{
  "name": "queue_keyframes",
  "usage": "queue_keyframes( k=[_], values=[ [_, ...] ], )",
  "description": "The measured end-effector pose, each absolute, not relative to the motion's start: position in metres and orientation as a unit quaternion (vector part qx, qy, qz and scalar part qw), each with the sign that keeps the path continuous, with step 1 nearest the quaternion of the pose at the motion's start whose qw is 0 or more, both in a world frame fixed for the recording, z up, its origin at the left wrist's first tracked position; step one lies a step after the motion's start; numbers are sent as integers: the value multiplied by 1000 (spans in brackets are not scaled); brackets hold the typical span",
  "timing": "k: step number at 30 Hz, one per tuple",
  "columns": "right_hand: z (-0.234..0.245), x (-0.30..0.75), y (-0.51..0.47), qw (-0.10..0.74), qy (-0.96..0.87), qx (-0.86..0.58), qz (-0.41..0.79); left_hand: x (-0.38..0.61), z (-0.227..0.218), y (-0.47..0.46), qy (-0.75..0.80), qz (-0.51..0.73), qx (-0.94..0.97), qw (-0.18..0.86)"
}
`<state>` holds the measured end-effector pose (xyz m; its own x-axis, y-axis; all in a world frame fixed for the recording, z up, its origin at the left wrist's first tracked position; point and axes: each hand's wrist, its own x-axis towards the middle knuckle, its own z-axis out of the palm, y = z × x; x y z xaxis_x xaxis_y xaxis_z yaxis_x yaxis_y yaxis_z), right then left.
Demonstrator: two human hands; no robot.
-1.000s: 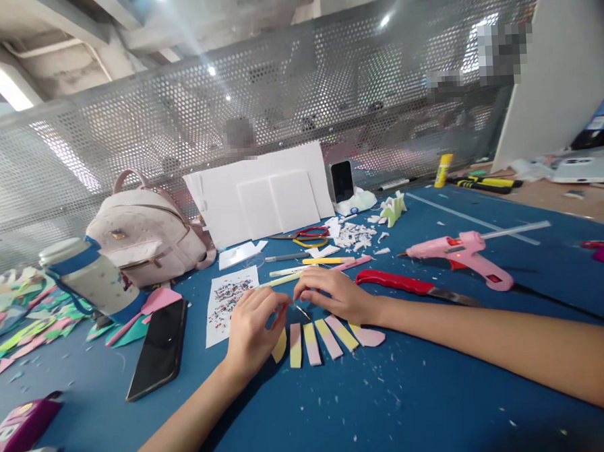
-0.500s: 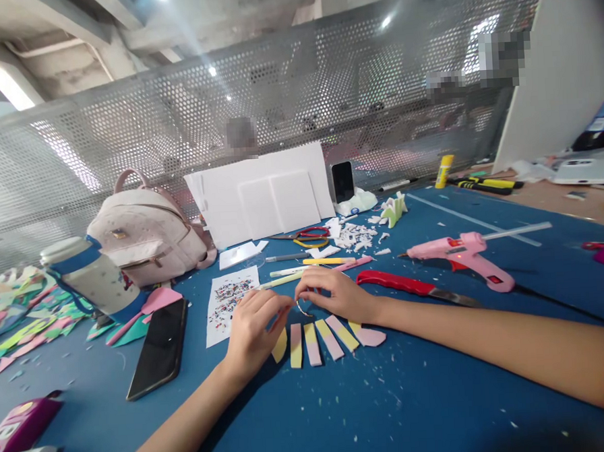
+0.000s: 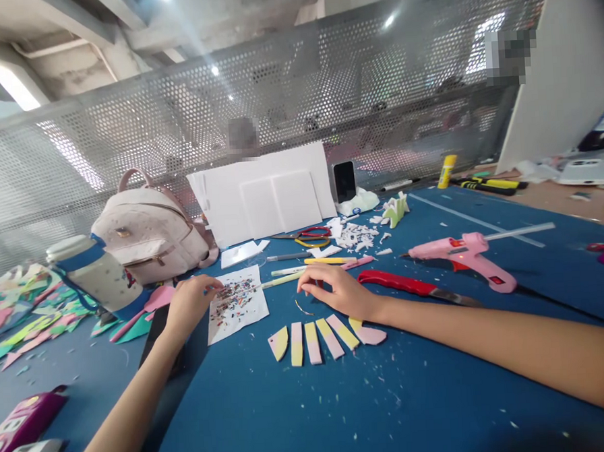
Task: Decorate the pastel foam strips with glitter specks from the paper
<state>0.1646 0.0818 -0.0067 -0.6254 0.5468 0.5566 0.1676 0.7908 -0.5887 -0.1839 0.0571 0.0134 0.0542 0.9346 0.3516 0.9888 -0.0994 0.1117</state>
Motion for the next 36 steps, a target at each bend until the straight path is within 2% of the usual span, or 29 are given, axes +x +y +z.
queue_keyframes(
  k=[4, 36],
  values=[
    [-7, 165, 82, 379, -869, -205, 245, -177, 4, 61, -641, -154, -749, 60],
    [-6, 165, 81, 376, -870, -205, 243, -182, -6, 66, -653, -131, -735, 122]
  ],
)
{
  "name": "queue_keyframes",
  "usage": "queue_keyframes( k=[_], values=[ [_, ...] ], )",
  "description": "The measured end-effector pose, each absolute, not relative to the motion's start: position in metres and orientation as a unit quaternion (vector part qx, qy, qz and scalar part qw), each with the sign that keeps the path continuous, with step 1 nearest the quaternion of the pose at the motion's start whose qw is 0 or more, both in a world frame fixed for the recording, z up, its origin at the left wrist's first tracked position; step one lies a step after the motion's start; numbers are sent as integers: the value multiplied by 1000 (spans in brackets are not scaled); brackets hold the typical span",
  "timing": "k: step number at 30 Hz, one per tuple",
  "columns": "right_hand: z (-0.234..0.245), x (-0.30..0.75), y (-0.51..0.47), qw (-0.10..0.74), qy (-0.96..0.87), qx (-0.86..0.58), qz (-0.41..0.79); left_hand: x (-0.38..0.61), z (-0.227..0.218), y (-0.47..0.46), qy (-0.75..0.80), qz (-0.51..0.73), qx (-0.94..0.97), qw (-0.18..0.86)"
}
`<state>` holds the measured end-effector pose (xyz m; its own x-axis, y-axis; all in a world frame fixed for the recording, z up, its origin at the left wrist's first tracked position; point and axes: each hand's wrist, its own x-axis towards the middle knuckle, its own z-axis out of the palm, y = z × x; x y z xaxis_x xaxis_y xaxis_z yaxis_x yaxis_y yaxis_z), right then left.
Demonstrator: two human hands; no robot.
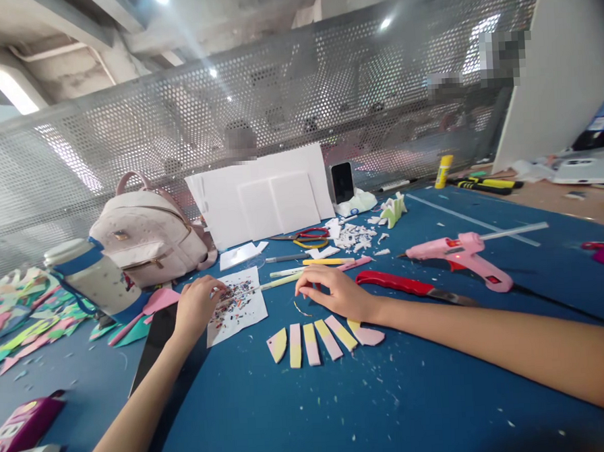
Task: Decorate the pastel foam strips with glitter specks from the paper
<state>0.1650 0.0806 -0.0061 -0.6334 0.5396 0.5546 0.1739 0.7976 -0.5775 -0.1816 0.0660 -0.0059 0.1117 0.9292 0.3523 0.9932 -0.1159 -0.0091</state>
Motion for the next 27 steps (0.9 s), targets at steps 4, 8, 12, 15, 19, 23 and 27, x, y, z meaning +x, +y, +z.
queue_keyframes(
  k=[4, 8, 12, 15, 19, 23, 27],
  values=[
    [-6, 165, 81, 378, -871, -199, 241, -180, -7, 67, -652, -134, -735, 131],
    [-6, 164, 80, 380, -871, -197, 242, -178, -8, 67, -649, -137, -735, 140],
    [-6, 165, 81, 379, -870, -201, 245, -176, -9, 68, -645, -149, -737, 139],
    [-6, 165, 81, 378, -870, -200, 244, -176, -9, 68, -642, -167, -738, 126],
    [-6, 165, 81, 379, -871, -201, 242, -178, -7, 68, -652, -213, -721, 95],
    [-7, 165, 81, 373, -873, -205, 240, -178, -4, 67, -669, -279, -687, 53],
    [-6, 165, 81, 374, -872, -208, 238, -176, -2, 65, -670, -330, -665, 9]
  ],
)
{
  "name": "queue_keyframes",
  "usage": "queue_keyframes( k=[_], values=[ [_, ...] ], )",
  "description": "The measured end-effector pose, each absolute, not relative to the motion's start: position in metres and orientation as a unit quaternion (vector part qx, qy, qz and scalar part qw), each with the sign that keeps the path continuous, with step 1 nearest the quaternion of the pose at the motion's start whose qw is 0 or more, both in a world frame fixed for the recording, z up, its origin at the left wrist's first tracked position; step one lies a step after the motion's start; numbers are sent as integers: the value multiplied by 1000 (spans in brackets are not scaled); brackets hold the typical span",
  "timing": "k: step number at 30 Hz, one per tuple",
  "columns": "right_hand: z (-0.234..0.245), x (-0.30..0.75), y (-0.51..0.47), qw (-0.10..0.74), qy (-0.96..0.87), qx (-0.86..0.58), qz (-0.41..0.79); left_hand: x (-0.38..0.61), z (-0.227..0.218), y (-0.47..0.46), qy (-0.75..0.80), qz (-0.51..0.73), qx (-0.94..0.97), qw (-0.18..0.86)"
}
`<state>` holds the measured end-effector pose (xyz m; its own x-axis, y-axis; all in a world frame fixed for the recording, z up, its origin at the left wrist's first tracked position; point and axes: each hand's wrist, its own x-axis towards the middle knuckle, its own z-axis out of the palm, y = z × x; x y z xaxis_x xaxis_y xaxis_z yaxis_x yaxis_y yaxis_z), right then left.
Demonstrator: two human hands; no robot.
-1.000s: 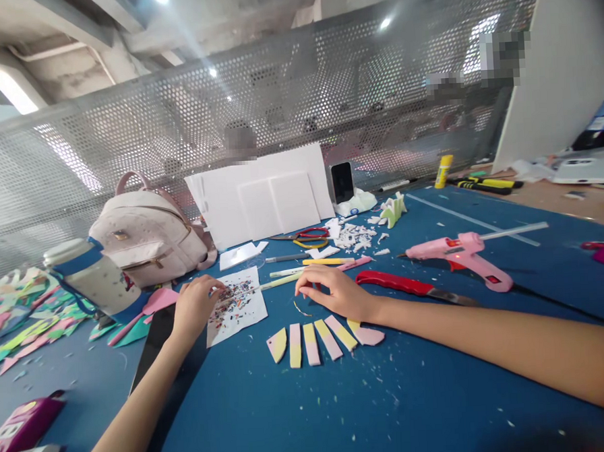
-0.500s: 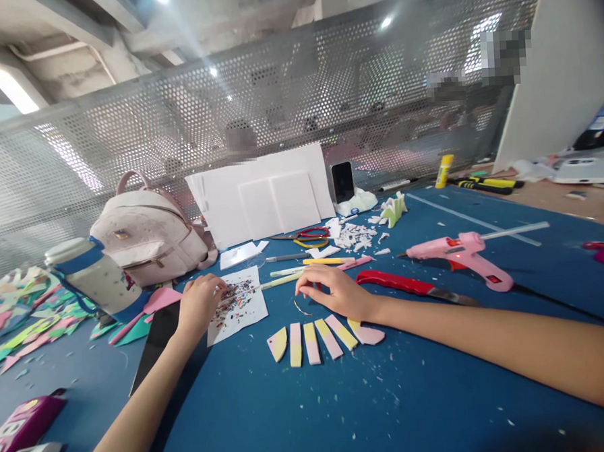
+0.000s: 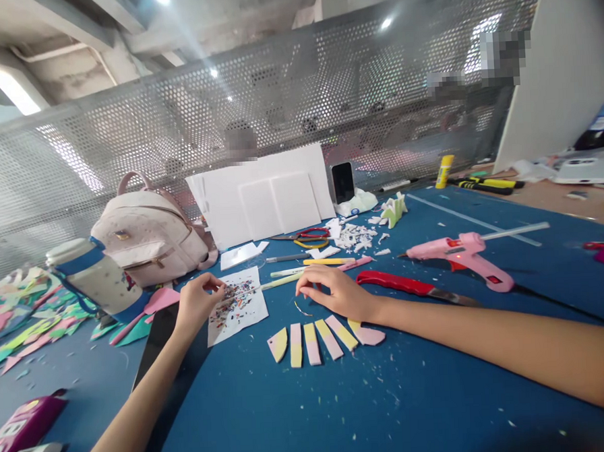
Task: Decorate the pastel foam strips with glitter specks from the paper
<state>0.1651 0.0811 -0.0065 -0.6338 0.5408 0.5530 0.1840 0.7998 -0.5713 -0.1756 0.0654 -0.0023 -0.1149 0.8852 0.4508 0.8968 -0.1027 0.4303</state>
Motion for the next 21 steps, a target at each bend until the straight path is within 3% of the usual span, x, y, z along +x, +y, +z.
queue_keyframes(
  k=[5, 14, 21],
  values=[
    [-5, 165, 80, 377, -871, -204, 238, -154, 0, 59, -646, -375, -663, -49],
    [-6, 165, 79, 379, -879, -191, 216, -65, -1, 22, -514, -463, -676, -253],
    [-5, 165, 77, 389, -887, -162, 191, -49, -9, 12, -483, -464, -694, -263]
  ],
)
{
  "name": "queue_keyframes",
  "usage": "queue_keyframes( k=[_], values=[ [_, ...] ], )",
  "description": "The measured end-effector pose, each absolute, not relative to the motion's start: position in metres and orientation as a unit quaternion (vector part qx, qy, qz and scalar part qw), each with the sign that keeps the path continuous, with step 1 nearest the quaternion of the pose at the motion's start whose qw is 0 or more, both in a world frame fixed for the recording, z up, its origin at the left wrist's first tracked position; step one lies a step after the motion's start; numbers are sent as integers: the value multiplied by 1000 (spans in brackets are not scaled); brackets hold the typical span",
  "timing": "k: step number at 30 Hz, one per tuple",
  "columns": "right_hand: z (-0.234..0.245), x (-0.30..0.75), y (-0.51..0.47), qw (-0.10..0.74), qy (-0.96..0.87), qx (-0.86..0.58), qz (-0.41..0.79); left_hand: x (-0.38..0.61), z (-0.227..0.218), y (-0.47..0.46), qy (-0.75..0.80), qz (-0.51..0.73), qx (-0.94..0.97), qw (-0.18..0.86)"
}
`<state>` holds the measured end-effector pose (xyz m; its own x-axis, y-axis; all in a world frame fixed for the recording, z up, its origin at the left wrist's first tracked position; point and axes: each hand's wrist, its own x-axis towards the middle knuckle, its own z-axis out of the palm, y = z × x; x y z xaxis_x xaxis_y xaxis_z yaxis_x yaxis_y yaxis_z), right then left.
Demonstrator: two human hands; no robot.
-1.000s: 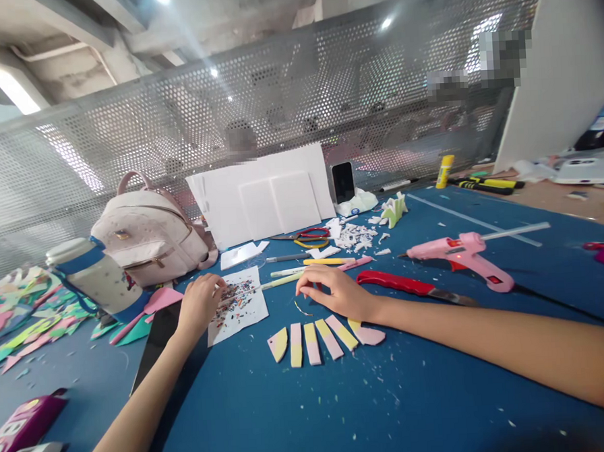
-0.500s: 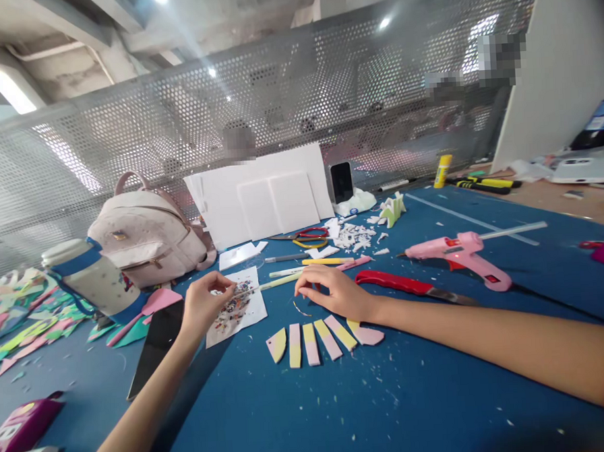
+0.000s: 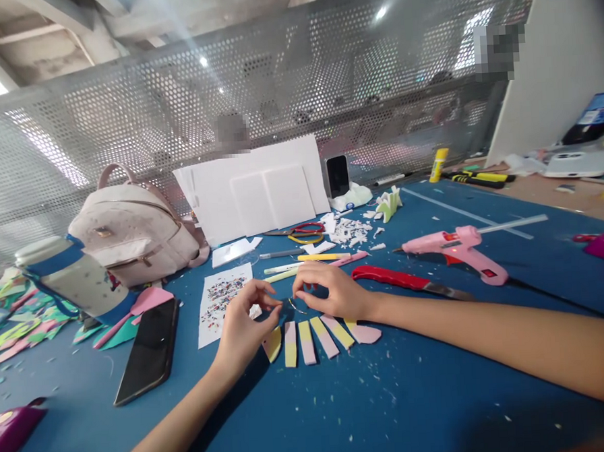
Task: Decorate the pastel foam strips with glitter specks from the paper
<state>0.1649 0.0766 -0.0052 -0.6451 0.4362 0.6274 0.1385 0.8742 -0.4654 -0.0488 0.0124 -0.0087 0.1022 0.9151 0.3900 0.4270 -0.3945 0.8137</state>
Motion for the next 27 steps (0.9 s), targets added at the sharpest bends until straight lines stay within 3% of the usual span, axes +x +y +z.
queue_keyframes(
  k=[27],
  values=[
    [-6, 164, 77, 385, -892, -147, 187, -46, -9, 13, 480, 477, 684, 271]
  ],
)
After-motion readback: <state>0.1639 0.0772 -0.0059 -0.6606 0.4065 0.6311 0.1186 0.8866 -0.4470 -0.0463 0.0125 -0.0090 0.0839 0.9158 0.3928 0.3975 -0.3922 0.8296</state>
